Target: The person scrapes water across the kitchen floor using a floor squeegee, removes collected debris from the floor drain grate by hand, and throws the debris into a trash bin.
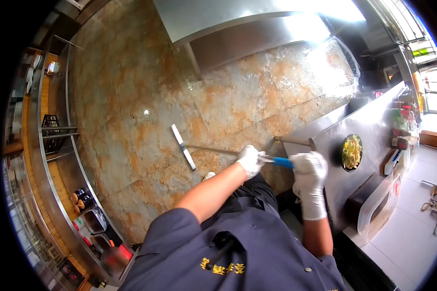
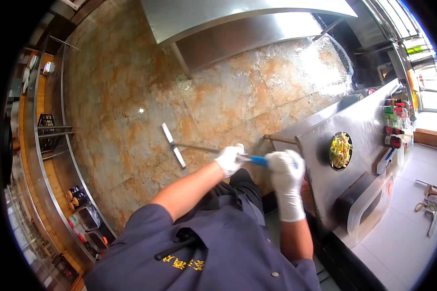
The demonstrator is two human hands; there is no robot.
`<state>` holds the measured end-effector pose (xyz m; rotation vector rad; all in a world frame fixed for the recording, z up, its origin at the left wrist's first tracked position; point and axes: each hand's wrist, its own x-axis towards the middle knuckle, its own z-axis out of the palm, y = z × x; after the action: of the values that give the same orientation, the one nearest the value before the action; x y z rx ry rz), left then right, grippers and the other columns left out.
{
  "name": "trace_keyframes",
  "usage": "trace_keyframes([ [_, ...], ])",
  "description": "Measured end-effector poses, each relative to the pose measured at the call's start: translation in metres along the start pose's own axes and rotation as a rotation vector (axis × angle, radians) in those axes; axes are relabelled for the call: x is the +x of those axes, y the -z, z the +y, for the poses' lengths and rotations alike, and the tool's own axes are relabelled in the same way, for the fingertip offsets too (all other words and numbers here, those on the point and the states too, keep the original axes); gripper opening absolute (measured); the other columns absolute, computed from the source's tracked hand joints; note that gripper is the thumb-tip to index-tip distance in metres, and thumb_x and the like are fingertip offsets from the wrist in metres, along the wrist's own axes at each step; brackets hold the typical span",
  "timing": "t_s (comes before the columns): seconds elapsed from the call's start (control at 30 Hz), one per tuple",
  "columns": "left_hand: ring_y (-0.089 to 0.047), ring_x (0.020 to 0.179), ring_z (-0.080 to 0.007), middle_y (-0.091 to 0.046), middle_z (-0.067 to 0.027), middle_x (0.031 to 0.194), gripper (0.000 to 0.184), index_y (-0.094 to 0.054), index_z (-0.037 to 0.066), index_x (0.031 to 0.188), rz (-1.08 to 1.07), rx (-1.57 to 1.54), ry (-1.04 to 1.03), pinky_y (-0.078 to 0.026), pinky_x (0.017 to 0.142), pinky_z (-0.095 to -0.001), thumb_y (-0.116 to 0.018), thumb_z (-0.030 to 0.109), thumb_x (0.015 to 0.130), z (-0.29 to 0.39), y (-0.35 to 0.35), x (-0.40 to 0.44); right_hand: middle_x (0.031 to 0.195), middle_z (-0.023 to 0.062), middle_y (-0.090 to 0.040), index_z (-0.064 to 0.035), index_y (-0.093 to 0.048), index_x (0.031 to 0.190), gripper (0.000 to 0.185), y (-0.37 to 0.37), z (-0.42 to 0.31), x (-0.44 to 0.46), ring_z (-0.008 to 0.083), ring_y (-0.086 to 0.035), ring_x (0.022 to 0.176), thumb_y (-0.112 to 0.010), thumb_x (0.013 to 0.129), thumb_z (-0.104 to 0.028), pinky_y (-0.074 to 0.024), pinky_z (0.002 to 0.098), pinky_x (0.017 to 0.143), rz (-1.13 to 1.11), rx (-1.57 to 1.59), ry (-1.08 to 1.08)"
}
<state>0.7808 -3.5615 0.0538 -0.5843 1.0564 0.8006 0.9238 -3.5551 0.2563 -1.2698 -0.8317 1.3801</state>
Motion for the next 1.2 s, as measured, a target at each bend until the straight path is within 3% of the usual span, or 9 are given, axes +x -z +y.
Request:
trace_keyframes([
  [0.23,-0.058,0.058,-0.0247,-0.052,-0.0128,0.068,0.012,-0.047,-0.002,0.095,-0.108,0.093,0.047,-0.056,0.057,-0.0432,-0.041,0.000,0.086,-0.098,-0.258,0.051,0.054,-0.0014,-0.032,-0.0117,-0.036,0.062,0.033,0.106,-0.135,0.069,0.0139,-0.033,0.051,-0.052,0.091,-0.012,-0.0407,0.0359,0.070,-0.022,-0.065,0.362],
  [0.47,-0.063,0.069,-0.0278,-0.060,-0.0152,0.072,0.005,-0.053,0.000,0.079,-0.297,0.190,0.062,-0.055,0.072,-0.0430,-0.048,0.002,0.081,-0.089,-0.305,0.070,0.055,-0.0013,-0.035,-0.0094,-0.040,0.063,0.030,0.121,-0.139,0.095,0.0149,-0.036,0.054,-0.054,0.089,-0.011,-0.0375,0.0354,0.068,-0.051,-0.086,0.454],
  [0.63,-0.064,0.079,-0.0278,-0.063,-0.0148,0.081,0.008,-0.053,0.003,0.088,-0.347,-0.088,-0.003,-0.053,0.078,-0.0434,-0.050,0.010,0.088,-0.005,-0.208,-0.014,0.057,0.0054,-0.044,-0.0077,-0.040,0.059,0.026,0.050,-0.131,0.098,0.0180,-0.038,0.050,-0.057,0.079,-0.009,-0.0367,0.0369,0.062,-0.445,0.083,0.433],
  [0.7,-0.064,0.079,-0.0294,-0.063,-0.0152,0.082,0.009,-0.054,0.003,0.087,-0.406,-0.138,-0.076,-0.053,0.077,-0.0440,-0.051,0.011,0.087,0.049,-0.133,-0.005,0.059,0.0052,-0.046,-0.0061,-0.039,0.059,0.023,-0.008,-0.085,0.094,0.0185,-0.041,0.051,-0.057,0.074,-0.008,-0.0422,0.0392,0.062,-0.176,0.208,0.359],
  [0.77,-0.062,0.077,-0.0294,-0.064,-0.0146,0.083,0.011,-0.056,0.005,0.083,-0.313,-0.114,-0.307,-0.051,0.080,-0.0430,-0.052,0.015,0.085,0.110,-0.043,-0.007,0.068,0.0059,-0.057,0.0004,-0.057,0.069,0.009,-0.063,-0.033,0.102,0.0109,-0.049,0.057,-0.056,0.076,-0.005,-0.0425,0.0273,0.056,-0.413,-0.008,0.181],
  [0.97,-0.049,0.053,-0.0188,-0.046,-0.0063,0.061,0.015,-0.041,0.012,0.068,-0.004,-0.457,-0.374,-0.044,0.054,-0.0304,-0.045,0.007,0.082,0.298,0.232,-0.072,0.080,0.0067,-0.068,0.0013,-0.071,0.089,0.015,-0.301,0.143,0.050,0.0117,-0.059,0.071,-0.065,0.082,-0.011,-0.0472,0.0276,0.066,-0.896,-0.101,-0.175],
  [1.03,-0.043,0.044,-0.0177,-0.042,-0.0050,0.055,0.017,-0.038,0.013,0.066,0.195,-0.340,-0.431,-0.041,0.042,-0.0294,-0.044,0.004,0.080,0.353,0.337,-0.036,0.076,0.0067,-0.066,0.0000,-0.070,0.084,0.011,-0.370,0.193,0.030,0.0145,-0.061,0.073,-0.066,0.082,-0.010,-0.0472,0.0317,0.069,-0.875,-0.318,0.177],
  [1.07,-0.049,0.050,-0.0212,-0.047,-0.0067,0.053,0.018,-0.044,0.013,0.057,0.241,-0.101,-0.461,-0.046,0.053,-0.0323,-0.050,0.008,0.073,0.377,0.345,-0.047,0.076,0.0073,-0.066,-0.0002,-0.069,0.080,0.009,-0.396,0.205,0.027,0.0160,-0.061,0.074,-0.065,0.081,-0.008,-0.0472,0.0322,0.070,-0.777,-0.272,0.068],
  [1.2,-0.051,0.054,-0.0175,-0.050,-0.0050,0.061,0.016,-0.047,0.012,0.068,0.127,-0.175,-0.460,-0.041,0.046,-0.0306,-0.048,0.008,0.083,0.443,0.288,0.009,0.073,0.0081,-0.065,0.0006,-0.067,0.076,0.012,-0.426,0.184,0.062,0.0148,-0.060,0.071,-0.058,0.081,-0.004,-0.0464,0.0283,0.065,-0.386,-0.333,0.150],
])
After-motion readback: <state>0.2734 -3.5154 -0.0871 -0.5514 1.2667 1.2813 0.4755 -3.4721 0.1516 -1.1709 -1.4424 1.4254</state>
